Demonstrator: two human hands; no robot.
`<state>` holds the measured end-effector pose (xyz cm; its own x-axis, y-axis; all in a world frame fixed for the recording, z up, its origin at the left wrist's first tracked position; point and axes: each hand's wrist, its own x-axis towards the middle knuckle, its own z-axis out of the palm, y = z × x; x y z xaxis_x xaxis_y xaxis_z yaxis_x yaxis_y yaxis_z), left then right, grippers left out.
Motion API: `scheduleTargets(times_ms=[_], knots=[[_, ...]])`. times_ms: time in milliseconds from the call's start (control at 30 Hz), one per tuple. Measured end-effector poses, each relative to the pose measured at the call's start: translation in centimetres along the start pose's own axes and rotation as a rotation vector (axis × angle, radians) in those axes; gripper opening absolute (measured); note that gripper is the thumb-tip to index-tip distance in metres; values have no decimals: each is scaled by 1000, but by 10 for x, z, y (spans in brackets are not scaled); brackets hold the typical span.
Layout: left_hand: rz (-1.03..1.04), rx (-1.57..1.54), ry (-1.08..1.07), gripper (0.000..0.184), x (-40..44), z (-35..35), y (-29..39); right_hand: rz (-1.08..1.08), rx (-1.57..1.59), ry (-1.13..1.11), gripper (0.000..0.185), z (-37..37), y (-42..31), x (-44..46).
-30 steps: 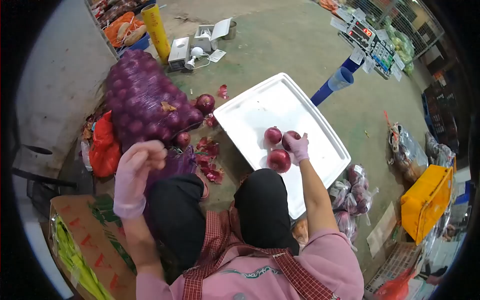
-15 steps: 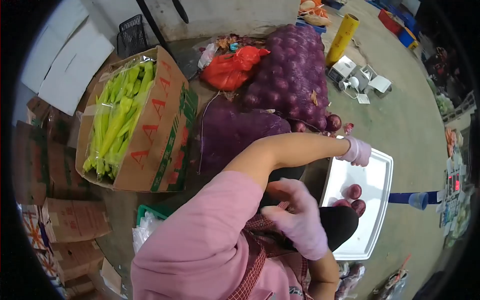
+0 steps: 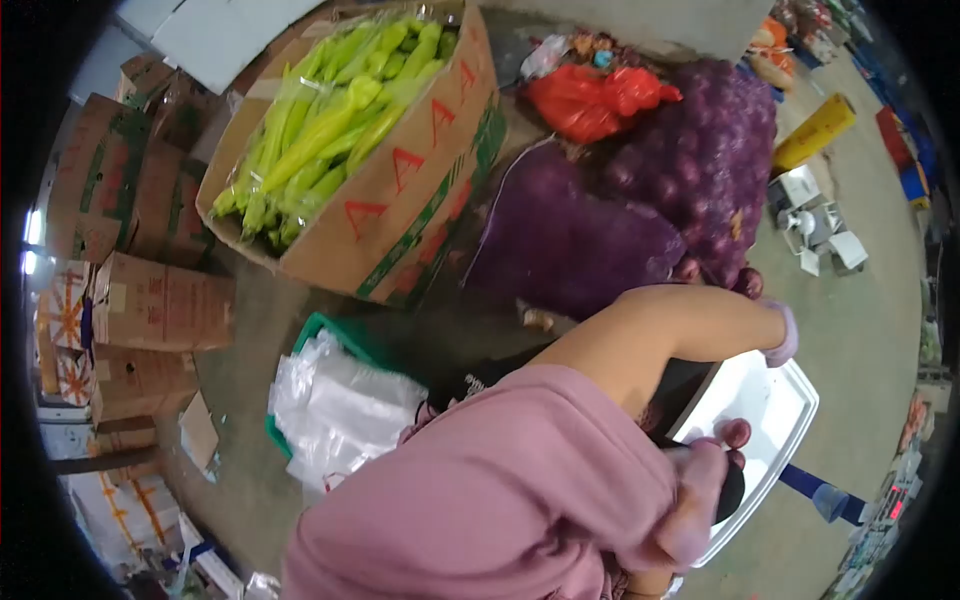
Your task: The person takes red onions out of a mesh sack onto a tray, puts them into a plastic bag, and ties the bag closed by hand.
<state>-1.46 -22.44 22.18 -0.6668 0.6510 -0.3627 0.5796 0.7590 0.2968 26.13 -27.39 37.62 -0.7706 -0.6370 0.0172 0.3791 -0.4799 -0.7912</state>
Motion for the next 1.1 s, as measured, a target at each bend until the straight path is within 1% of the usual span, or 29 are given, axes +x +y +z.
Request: scheduleTargets(times_ms=[33, 100, 133, 167, 233, 267, 333, 400, 467, 600, 1100], knots=[[9, 4, -10, 33, 25, 14, -2, -15, 34, -39, 12, -2, 0, -2], [3, -15, -60, 35, 27, 17, 2, -30, 79, -74, 11, -4, 0, -5], [92, 70, -38, 35, 46, 27, 5, -34, 97, -81, 11, -4, -1, -5], [99, 61, -40, 35, 64, 35, 11, -48, 108, -94, 11, -4, 1, -3], [39, 147, -89, 33, 46, 22, 13, -58, 125, -115, 12, -7, 3, -2], [-10, 138, -119, 33, 22, 13, 14, -61, 138, -122, 12, -7, 3, -3], [-35, 111, -109, 33, 39, 21, 14, -63, 152, -134, 13, -8, 4, -4], [-33, 65, -93, 33, 46, 23, 20, -65, 161, -138, 14, -7, 6, -3], [1, 74, -107, 33, 35, 17, 18, -76, 175, -148, 16, -7, 6, -1], [-26, 7, -73, 32, 55, 22, 18, -84, 198, -174, 19, -6, 6, 0], [-11, -20, -56, 25, 54, 26, 6, -69, 248, -229, 35, -7, 9, 1]])
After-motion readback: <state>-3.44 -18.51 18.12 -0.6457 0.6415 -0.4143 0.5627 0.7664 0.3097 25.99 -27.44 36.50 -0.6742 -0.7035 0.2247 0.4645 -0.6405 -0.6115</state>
